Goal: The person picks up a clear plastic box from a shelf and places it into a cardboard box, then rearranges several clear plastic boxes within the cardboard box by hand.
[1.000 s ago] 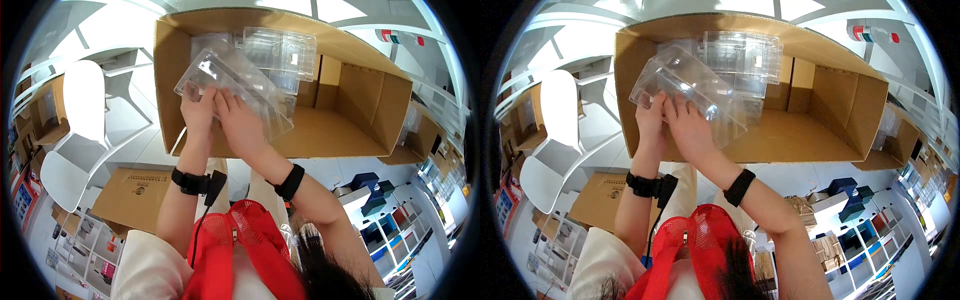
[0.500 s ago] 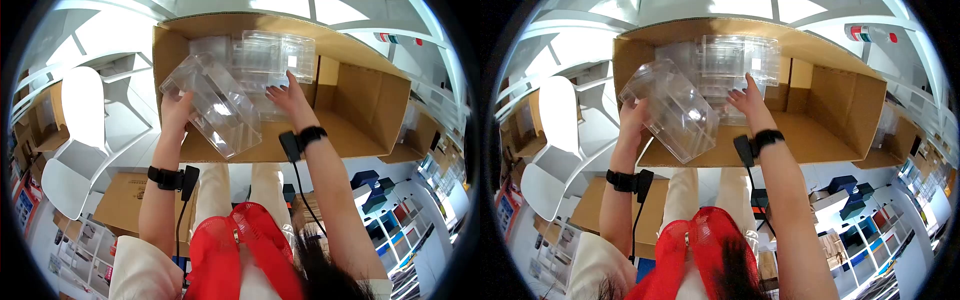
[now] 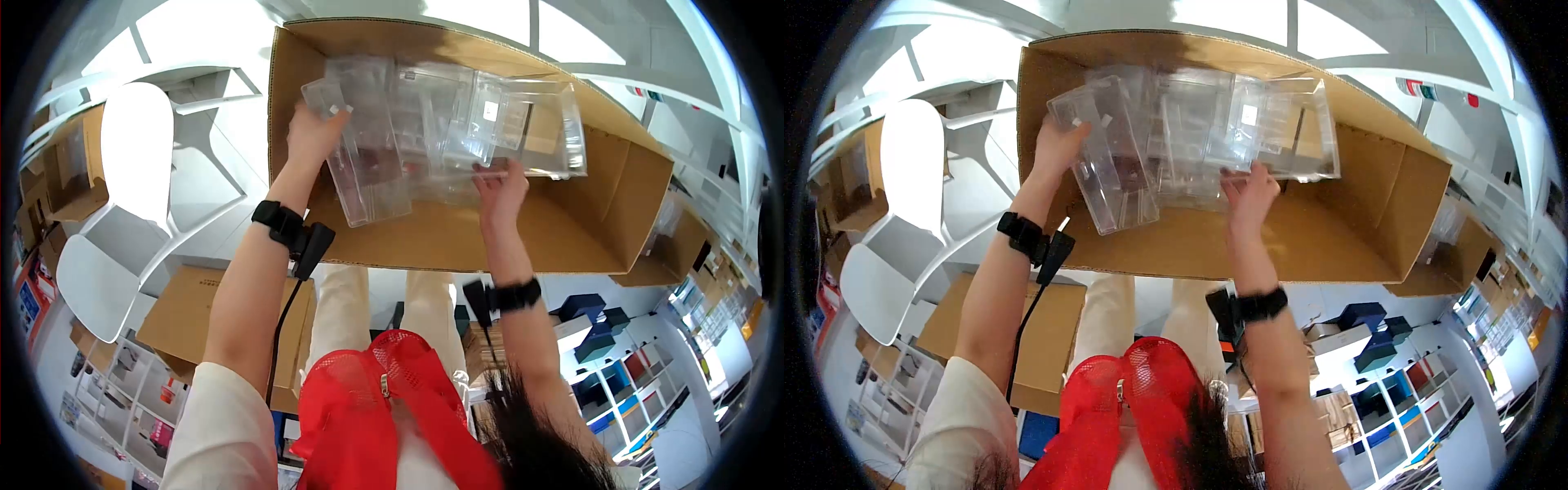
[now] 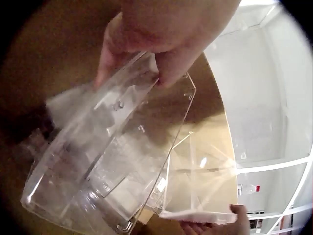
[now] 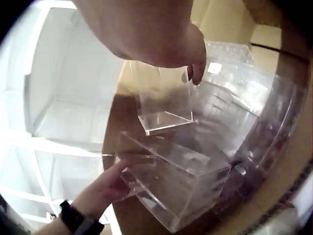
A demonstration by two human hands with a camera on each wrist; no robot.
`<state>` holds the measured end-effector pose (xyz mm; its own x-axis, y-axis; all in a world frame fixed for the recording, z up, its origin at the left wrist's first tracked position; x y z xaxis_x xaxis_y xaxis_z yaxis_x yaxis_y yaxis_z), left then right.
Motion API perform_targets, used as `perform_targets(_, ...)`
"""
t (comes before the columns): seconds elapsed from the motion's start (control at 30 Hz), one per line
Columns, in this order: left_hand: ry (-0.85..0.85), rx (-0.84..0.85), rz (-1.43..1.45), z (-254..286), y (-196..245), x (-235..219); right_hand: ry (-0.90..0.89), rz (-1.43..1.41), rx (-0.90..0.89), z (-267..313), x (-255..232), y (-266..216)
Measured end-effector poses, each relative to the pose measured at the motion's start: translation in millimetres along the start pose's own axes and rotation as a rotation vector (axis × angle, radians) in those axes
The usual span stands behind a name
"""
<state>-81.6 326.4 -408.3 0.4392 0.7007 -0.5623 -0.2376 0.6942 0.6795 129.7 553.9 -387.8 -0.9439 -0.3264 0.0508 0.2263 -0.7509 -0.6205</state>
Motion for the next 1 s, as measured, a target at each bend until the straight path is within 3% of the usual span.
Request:
perform_targets(0.1,0.026,0.041,-0.208,-0.6,10.9,1.9,0.006,0.282,-0.277,62.9,-3.3,-25.1)
perform_targets(0.17,-0.022,0.034,-0.221,-6.5,6.1,8.4,-0.015,0.584,-0.351,98.1,14.8,-42.4)
perform_targets(0.3,-0.091,-0.042,-0.288,-14.4,6.3,14.0,0.031,1.093,-0.642,121.4,59.5,-43.9)
perform_targets(0.4,-0.082,-0.012,-0.294,-12.0,16.8,11.1,0.063,1.285,-0.564,121.6,85.9,-30.7)
perform_targets(0.5,-0.188,-0.059,-0.283,-25.6,1.5,20.4,0.118,1.381,-0.652,121.8,103.4,-16.2)
perform_targets(0.6,-0.135,-0.048,-0.290,-28.8,-7.1,23.2,0.099,1.444,-0.754,121.4,119.3,-8.0)
perform_targets(0.7,-0.110,-0.020,-0.314,-31.6,-17.9,25.8,0.052,1.520,-0.646,119.2,132.8,-9.5)
perform_targets(0.9,0.119,0.144,0.007,-28.8,-26.1,22.1,0.069,1.570,-0.663,106.4,150.5,-11.2)
perform_targets(1.0,0.061,0.143,0.022,-27.5,-18.1,20.5,0.066,1.640,-0.594,92.7,159.7,-14.7)
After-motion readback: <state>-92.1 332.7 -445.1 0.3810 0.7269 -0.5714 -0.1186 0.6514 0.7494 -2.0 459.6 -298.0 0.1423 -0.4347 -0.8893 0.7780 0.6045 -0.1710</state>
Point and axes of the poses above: each hand's wrist, its own z-axis away from the middle knuckle, its own x-axis out of the palm, y = z × x, the point moved 4 cm from there along -z, towards the middle knuckle, and after that the axes turned 7 degrees about x, right-handed, at the moved point
